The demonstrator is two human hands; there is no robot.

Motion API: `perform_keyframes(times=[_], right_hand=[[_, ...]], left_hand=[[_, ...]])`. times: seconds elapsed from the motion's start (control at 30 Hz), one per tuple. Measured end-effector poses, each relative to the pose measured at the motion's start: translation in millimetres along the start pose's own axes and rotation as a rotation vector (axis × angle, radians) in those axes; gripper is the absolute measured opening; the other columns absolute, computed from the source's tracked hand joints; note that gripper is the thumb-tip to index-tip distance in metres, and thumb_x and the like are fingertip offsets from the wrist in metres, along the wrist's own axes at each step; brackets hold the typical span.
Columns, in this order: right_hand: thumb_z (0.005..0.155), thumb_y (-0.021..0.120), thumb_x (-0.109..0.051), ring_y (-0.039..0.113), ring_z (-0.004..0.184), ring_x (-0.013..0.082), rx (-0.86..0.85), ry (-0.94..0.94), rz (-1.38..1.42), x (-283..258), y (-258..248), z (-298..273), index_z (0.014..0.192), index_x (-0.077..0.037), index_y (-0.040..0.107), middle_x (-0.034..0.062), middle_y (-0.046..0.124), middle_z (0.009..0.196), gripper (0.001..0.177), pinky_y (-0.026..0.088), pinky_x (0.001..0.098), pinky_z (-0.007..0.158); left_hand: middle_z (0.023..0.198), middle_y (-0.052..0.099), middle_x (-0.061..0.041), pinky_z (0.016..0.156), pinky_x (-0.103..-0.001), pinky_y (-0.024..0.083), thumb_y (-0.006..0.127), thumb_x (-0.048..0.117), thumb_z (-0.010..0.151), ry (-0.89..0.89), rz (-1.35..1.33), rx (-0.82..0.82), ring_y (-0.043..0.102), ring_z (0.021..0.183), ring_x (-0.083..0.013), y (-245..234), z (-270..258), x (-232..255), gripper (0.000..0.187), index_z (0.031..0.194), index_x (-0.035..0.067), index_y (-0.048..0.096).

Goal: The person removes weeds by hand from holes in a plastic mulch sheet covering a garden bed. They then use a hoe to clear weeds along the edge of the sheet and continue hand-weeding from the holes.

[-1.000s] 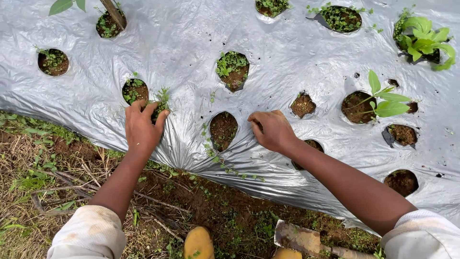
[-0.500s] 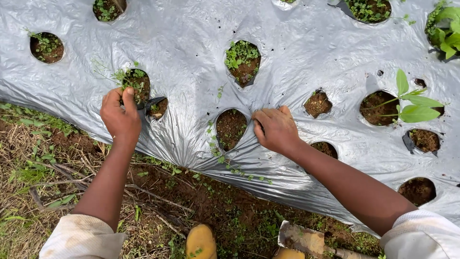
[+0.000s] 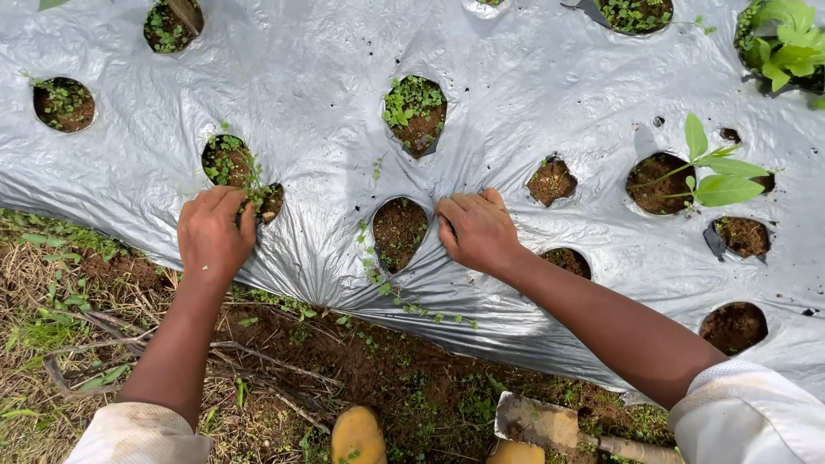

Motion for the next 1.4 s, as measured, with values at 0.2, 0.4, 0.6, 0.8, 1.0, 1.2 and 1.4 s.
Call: perform_keyframes(times=[0.2,0.4,0.6,0.8,1.0,1.2,1.4], right_hand=[[0.095,0.063,-0.022,0.071,0.083,0.0226,0.093,-0.054,-0.011,-5,-5,-6,0.106,-0.016,0.07,0.0031,0.065,0.082,0.015,0.044,0.0382,0.084],[0.1,0.049,-0.028,0.064,0.093,0.0236,-0.252,0.105,0.093,11,13,-1,0.125,-0.015,0.068,0.0029,0.07,0.101,0.033,0.036,0.0448,0.098],[0.099,0.053,-0.028,0.06,0.099,0.0251,-0.207,0.037,0.106,9,9,-10,0.124,-0.015,0.07,0.0039,0.066,0.104,0.033,0.035,0.0437,0.097],[0.098,0.057,-0.025,0.062,0.097,0.0254,-0.137,-0.032,0.137,4,2,-21,0.122,-0.014,0.071,0.0058,0.068,0.108,0.029,0.037,0.0453,0.099],[0.098,0.059,-0.021,0.066,0.099,0.024,0.049,-0.134,0.043,-6,-20,-30,0.11,-0.015,0.068,0.0061,0.062,0.1,0.016,0.042,0.0445,0.1],[0.098,0.058,-0.022,0.071,0.093,0.0252,-0.04,-0.083,0.131,8,-1,-14,0.103,-0.014,0.07,0.0053,0.066,0.094,0.015,0.046,0.0431,0.098],[0.1,0.061,-0.015,0.071,0.086,0.0229,0.106,0.047,0.223,38,-21,30,0.112,-0.014,0.073,0.0026,0.066,0.088,0.016,0.051,0.0381,0.093]], left_hand=[[0.107,0.073,-0.012,0.085,-0.04,0.057,0.078,0.008,0.098,-0.068,-0.07,0.15,0.073,0.101,-0.0318,-25,-28,-11,0.008,0.103,0.004,0.074],[0.099,0.072,-0.003,0.06,-0.031,0.074,0.051,0.028,0.105,-0.256,-0.076,-1.045,0.075,0.068,-0.0168,-63,-52,65,0.019,0.097,0.02,0.066],[0.109,0.079,0.008,0.093,-0.027,0.06,0.071,0.057,0.097,-0.379,0.27,-1.882,0.075,0.105,-0.009,-97,-165,82,0.042,0.115,0.019,0.07],[0.148,0.061,-0.006,0.109,-0.048,0.056,0.061,0.077,0.094,-0.34,0.183,-1.633,0.063,0.136,-0.0298,-100,-85,102,0.081,0.155,0.027,0.039],[0.123,0.075,-0.016,0.087,-0.053,0.063,0.067,0.036,0.094,-0.143,-0.194,-0.813,0.075,0.111,-0.0345,-103,84,145,0.044,0.128,0.008,0.07],[0.131,0.068,-0.011,0.095,-0.048,0.058,0.07,0.039,0.096,0.155,-0.102,-0.549,0.067,0.122,-0.0321,-11,138,148,0.041,0.129,0.014,0.07],[0.134,0.064,-0.015,0.102,-0.05,0.052,0.071,0.036,0.096,0.154,-0.185,-0.511,0.063,0.126,-0.0355,43,157,154,0.049,0.137,0.011,0.065]])
Point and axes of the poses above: each hand's wrist, its own z-axis towards the middle knuckle, its own y-axis out of the palm, x = y × z, the point moved 10 cm from there along z, towards the middle knuckle
